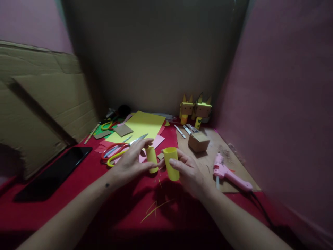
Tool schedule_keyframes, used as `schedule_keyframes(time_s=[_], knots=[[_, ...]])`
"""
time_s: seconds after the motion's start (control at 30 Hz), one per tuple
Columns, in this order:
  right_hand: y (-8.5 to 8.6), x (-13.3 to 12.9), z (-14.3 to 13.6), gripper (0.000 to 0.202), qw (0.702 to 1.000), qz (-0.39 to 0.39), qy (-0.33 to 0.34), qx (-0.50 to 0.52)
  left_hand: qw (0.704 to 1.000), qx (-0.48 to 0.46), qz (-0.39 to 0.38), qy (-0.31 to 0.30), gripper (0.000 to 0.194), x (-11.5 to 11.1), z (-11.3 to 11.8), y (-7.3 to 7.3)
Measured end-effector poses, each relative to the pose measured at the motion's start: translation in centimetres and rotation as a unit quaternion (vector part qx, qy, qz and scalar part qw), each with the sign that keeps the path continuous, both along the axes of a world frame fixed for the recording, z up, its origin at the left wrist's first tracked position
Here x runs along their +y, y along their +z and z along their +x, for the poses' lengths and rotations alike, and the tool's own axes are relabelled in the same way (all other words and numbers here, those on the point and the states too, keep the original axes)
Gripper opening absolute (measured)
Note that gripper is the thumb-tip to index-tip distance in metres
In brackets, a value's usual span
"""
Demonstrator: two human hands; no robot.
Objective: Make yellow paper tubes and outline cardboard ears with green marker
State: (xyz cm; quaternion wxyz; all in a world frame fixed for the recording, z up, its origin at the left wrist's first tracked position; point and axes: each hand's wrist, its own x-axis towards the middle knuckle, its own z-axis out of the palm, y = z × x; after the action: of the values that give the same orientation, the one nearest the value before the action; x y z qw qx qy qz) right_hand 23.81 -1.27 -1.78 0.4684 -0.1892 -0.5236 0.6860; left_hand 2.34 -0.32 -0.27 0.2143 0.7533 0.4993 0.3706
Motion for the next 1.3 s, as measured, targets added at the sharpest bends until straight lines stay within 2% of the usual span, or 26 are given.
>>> schedule_keyframes(time_s=[0.1, 0.17, 0.3, 0.43, 0.53, 0.67, 0.73, 0.87, 0.93, 1.0, 1.13, 1.3], knots=[[0.1, 0.3, 0.0, 0.022, 0.999, -0.027, -0.003, 0.026, 1.000, 0.005, -0.004, -0.004, 0.035, 1.1, -0.1, -0.1], [0.2, 0.5, 0.1, 0.021, 0.998, -0.049, 0.003, 0.040, 1.000, -0.002, -0.024, 0.005, 0.027, 1.8, -0.5, -0.1], [0.0, 0.8, 0.2, 0.025, 0.994, -0.094, 0.022, 0.057, 0.992, -0.048, -0.119, 0.006, 0.029, 3.9, -1.6, -0.6], [-0.4, 1.1, 0.5, 0.036, 0.990, -0.117, 0.035, 0.064, 0.971, -0.105, -0.215, -0.003, 0.031, 5.4, -2.5, -1.3], [-0.4, 1.3, 0.7, 0.039, 0.990, -0.125, 0.041, 0.058, 0.955, -0.129, -0.268, -0.022, 0.032, 5.4, -2.6, -1.3], [-0.3, 1.2, 0.6, 0.037, 0.991, -0.123, 0.036, 0.044, 0.939, -0.116, -0.319, -0.057, 0.027, 4.8, -2.2, -0.6], [-0.2, 1.0, 0.5, 0.038, 0.992, -0.120, 0.034, 0.033, 0.943, -0.110, -0.309, -0.056, 0.023, 4.5, -1.9, -0.1], [-0.2, 0.7, 0.3, 0.035, 0.993, -0.113, 0.026, 0.011, 0.969, -0.152, -0.196, 0.001, 0.030, 3.1, -0.3, 1.4], [-0.1, 0.5, 0.1, 0.035, 0.994, -0.103, 0.020, 0.001, 0.970, -0.172, -0.170, -0.011, 0.037, 1.9, 1.0, 2.1], [0.0, 0.3, 0.0, 0.035, 0.996, -0.090, 0.014, -0.011, 0.965, -0.180, -0.182, -0.050, 0.037, 0.6, 2.3, 2.5], [0.1, 0.2, -0.1, 0.032, 0.997, -0.070, -0.001, -0.038, 0.961, -0.201, -0.174, -0.071, 0.032, -0.9, 4.1, 2.3], [0.0, 0.3, 0.0, 0.033, 0.996, -0.068, -0.001, -0.052, 0.971, -0.209, -0.102, -0.051, 0.018, -1.0, 3.9, 2.0]])
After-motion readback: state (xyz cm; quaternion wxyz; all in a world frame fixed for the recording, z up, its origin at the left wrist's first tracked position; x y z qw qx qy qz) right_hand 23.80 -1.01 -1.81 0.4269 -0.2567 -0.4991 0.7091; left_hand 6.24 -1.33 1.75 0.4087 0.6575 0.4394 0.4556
